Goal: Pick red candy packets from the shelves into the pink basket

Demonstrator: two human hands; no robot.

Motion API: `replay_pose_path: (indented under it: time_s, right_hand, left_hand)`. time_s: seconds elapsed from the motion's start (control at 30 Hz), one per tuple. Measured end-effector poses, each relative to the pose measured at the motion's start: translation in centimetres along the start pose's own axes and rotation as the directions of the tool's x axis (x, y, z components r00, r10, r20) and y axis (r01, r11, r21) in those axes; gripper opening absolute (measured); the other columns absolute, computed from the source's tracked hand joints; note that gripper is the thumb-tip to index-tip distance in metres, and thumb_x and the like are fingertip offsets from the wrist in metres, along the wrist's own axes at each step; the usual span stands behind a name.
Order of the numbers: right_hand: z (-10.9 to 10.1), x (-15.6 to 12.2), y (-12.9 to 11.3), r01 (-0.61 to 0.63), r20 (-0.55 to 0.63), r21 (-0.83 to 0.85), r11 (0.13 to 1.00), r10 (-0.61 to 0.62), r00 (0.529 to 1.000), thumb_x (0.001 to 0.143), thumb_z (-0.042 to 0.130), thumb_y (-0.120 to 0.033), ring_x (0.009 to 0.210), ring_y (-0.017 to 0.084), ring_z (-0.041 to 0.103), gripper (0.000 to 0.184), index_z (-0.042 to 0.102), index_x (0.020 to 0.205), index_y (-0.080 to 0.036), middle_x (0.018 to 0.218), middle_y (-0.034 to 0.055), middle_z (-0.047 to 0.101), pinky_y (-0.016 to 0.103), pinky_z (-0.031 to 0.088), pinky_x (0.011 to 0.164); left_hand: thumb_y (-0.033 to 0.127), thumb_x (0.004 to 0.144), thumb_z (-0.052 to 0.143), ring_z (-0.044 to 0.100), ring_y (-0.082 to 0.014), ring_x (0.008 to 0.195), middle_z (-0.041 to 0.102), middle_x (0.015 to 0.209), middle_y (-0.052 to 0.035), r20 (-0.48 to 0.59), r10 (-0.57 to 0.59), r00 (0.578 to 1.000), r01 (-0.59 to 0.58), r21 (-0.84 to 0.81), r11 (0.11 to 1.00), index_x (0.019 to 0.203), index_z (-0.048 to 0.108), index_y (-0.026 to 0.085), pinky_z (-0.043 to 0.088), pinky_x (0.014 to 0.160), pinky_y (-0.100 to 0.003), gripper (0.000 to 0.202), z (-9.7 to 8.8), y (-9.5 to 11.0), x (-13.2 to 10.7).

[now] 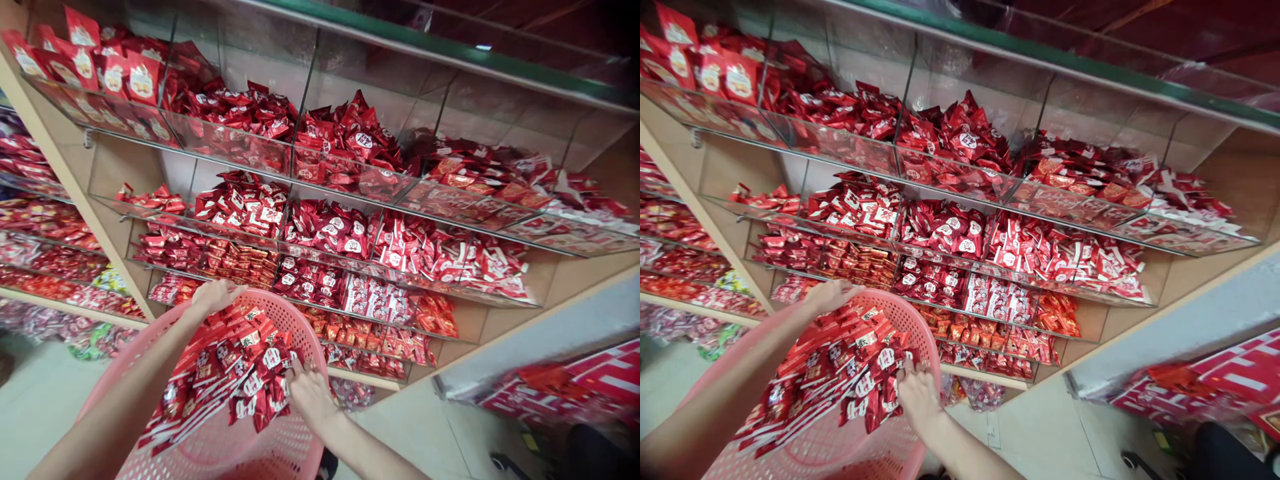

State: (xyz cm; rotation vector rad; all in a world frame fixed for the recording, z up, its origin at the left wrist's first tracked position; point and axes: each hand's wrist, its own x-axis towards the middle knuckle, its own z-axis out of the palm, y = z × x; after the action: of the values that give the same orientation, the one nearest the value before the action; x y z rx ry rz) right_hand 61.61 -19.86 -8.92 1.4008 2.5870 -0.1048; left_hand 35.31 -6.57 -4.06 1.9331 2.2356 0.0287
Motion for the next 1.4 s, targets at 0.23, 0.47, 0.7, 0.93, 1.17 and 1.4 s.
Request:
replay_pose_path:
  time_s: [0.23,0.47,0.7,0.93,1.17,1.4]
  right_hand:
    - [0.3,0.1,0.1,0.040,-0.062,-0.049,0.998,-0.043,0.997,0.075,0.047,0.000,0.092,0.025,0.059,0.030,0.057,0.100,-0.013,0.105,0.0137,0.058,0.033,0.048,0.071]
    - [-0.6,-0.4,-0.1,0.002,-0.065,0.037,0.999,0.001,0.998,0.077,0.057,-0.013,0.095,0.028,0.059,0.024,0.056,0.102,-0.014,0.106,0.0135,0.057,0.036,0.047,0.075]
    - [-4.7,3.6,4.2,0.010,-0.344,0.483,0.876,0.179,0.922,0.086,0.046,-0.038,0.080,0.019,0.061,0.024,0.057,0.091,-0.017,0.095,0.0082,0.060,0.029,0.045,0.069]
    - [-5.6,13.5,7.1,-0.164,0.104,0.984,0.075,0.509,0.855,0.080,0.054,-0.026,0.040,0.008,0.050,0.020,0.051,0.062,-0.016,0.053,-0.0018,0.057,0.018,0.035,0.041]
    - [-5.1,17.4,5.9,-0.250,0.275,0.961,-0.118,0.498,0.823,0.079,0.056,-0.022,0.024,0.003,0.028,0.032,0.046,0.050,-0.015,0.032,-0.0045,0.043,0.017,0.017,0.028]
    - [-5.5,17.3,6.6,-0.202,0.323,0.935,-0.291,0.465,0.825,0.079,0.055,-0.014,0.029,0.002,0.034,0.025,0.047,0.055,-0.014,0.038,-0.0054,0.047,0.013,0.021,0.030]
  left_hand:
    - [0.069,0.075,0.027,0.062,-0.0306,0.094,0.068,0.099,-0.0104,-0.001,0.010,1.000,-0.010,0.002,1.000,0.096,0.067,0.026,0.045,0.076,-0.036,0.063,0.1,-0.1,0.1]
    - [0.068,0.075,0.025,0.062,-0.0313,0.094,0.068,0.099,-0.0117,-0.008,0.003,1.000,-0.003,-0.007,1.000,0.102,0.066,0.024,0.045,0.077,-0.037,0.066,0.1,-0.2,0.2]
    - [0.069,0.075,0.023,0.062,-0.0325,0.095,0.069,0.099,-0.0123,0.012,0.002,1.000,-0.002,0.002,1.000,0.106,0.065,0.025,0.046,0.077,-0.039,0.068,-0.1,0.1,0.0]
    - [0.068,0.077,0.022,0.063,-0.0313,0.092,0.070,0.093,-0.0134,-0.017,0.004,1.000,-0.004,-0.008,1.000,0.101,0.067,0.025,0.046,0.076,-0.038,0.068,0.2,-0.4,-0.4]
    - [0.069,0.077,0.022,0.063,-0.0314,0.090,0.070,0.088,-0.0133,-0.032,-0.025,0.999,0.024,-0.021,0.999,0.088,0.068,0.023,0.046,0.076,-0.038,0.066,0.2,-1.0,-0.8]
    - [0.069,0.076,0.023,0.063,-0.0308,0.090,0.070,0.090,-0.0133,-0.018,-0.058,0.998,0.058,-0.020,0.998,0.087,0.068,0.021,0.045,0.078,-0.039,0.067,-0.2,-0.9,-1.2]
